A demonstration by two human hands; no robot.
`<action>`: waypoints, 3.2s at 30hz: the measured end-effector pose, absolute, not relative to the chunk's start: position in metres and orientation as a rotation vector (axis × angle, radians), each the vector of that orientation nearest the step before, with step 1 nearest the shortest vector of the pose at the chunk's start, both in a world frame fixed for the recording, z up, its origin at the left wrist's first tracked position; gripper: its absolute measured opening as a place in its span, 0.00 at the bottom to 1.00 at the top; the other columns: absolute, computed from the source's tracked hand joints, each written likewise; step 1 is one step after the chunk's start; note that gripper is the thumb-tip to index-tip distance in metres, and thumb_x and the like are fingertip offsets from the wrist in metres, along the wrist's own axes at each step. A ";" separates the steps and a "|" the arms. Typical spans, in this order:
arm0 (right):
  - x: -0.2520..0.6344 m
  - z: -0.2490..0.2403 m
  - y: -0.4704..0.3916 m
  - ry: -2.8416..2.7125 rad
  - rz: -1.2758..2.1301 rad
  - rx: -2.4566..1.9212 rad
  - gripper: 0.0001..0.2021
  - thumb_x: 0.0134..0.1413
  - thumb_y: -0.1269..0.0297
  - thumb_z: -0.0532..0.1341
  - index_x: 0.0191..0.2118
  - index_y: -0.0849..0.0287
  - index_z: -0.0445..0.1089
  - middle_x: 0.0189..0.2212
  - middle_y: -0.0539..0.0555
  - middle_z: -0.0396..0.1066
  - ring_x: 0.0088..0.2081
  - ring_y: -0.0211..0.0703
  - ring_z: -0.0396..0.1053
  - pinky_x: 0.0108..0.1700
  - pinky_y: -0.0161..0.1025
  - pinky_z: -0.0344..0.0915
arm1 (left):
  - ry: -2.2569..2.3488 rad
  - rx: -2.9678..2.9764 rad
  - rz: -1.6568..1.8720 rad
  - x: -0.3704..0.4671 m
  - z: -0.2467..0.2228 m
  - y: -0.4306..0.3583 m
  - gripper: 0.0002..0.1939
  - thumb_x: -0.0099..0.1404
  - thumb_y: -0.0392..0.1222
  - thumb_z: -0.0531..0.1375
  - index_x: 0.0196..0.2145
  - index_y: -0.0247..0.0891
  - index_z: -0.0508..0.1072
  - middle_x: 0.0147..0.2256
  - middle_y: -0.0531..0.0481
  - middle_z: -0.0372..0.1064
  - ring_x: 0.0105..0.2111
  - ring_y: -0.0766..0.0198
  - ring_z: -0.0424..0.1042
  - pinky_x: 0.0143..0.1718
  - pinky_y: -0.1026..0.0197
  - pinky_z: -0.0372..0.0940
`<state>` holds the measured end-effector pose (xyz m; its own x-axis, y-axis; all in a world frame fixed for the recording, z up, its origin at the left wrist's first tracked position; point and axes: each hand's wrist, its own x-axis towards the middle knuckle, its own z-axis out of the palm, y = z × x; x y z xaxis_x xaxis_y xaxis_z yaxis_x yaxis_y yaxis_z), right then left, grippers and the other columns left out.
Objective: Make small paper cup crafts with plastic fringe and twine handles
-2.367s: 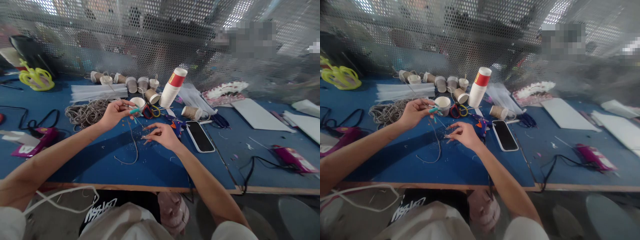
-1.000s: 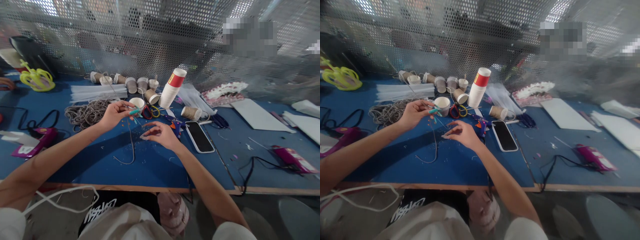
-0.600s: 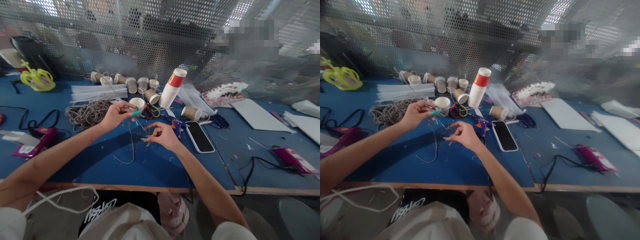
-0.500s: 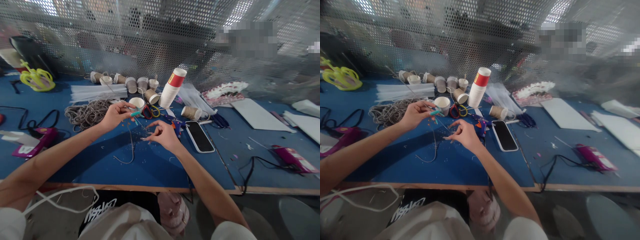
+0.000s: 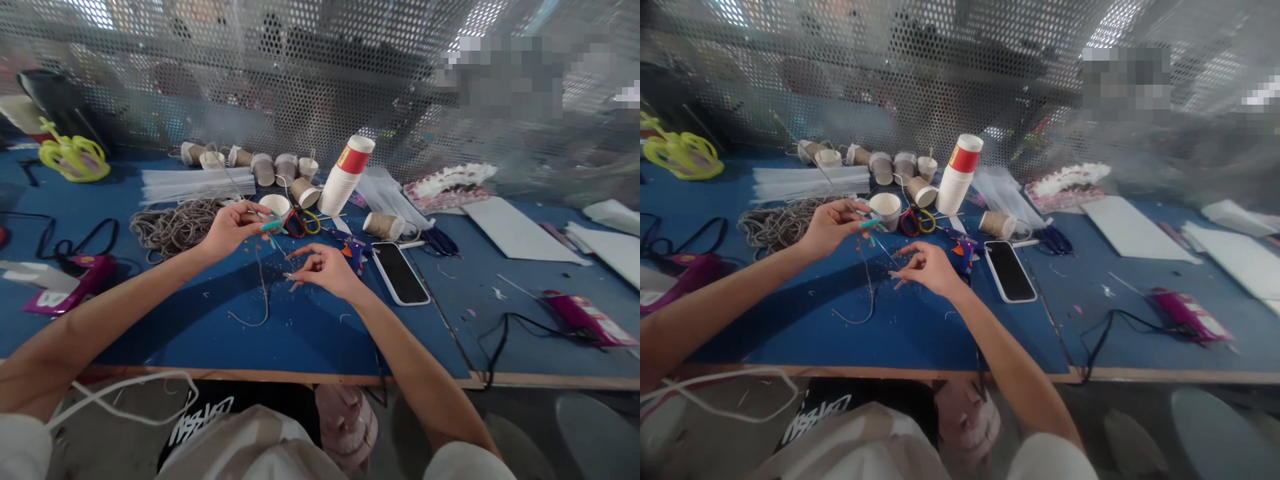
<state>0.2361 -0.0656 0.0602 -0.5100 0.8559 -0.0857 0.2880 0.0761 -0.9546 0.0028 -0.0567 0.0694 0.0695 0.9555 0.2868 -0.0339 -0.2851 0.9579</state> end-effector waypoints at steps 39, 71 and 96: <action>0.234 0.064 -0.072 -1.834 1.121 -1.194 0.26 0.36 0.57 0.74 0.43 0.56 0.67 0.20 0.47 0.72 0.29 0.47 0.75 0.38 0.44 0.71 | 0.998 1.380 1.375 0.003 0.065 -0.056 0.18 0.49 0.43 0.71 0.37 0.34 0.74 0.22 0.50 0.75 0.24 0.62 0.77 0.27 0.63 0.74; 0.230 0.042 -0.059 -1.632 1.336 -1.171 0.18 0.45 0.53 0.68 0.38 0.59 0.66 0.21 0.51 0.75 0.21 0.39 0.73 0.28 0.38 0.72 | 0.890 0.946 1.395 0.007 0.020 -0.043 0.10 0.54 0.38 0.70 0.33 0.31 0.78 0.28 0.49 0.78 0.16 0.77 0.66 0.33 0.64 0.71; 0.233 0.051 -0.059 -1.636 1.464 -1.249 0.22 0.42 0.52 0.69 0.40 0.60 0.67 0.22 0.52 0.75 0.25 0.42 0.75 0.30 0.39 0.74 | 0.792 0.801 1.244 0.005 0.027 -0.045 0.08 0.58 0.31 0.67 0.22 0.32 0.77 0.18 0.55 0.71 0.13 0.79 0.55 0.47 0.57 0.71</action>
<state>0.2333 -0.0592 0.0510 -0.3720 0.9166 -0.1468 0.2470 -0.0547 -0.9675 0.0046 -0.0449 0.0270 0.1454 0.9863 -0.0775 -0.4873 0.1396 0.8620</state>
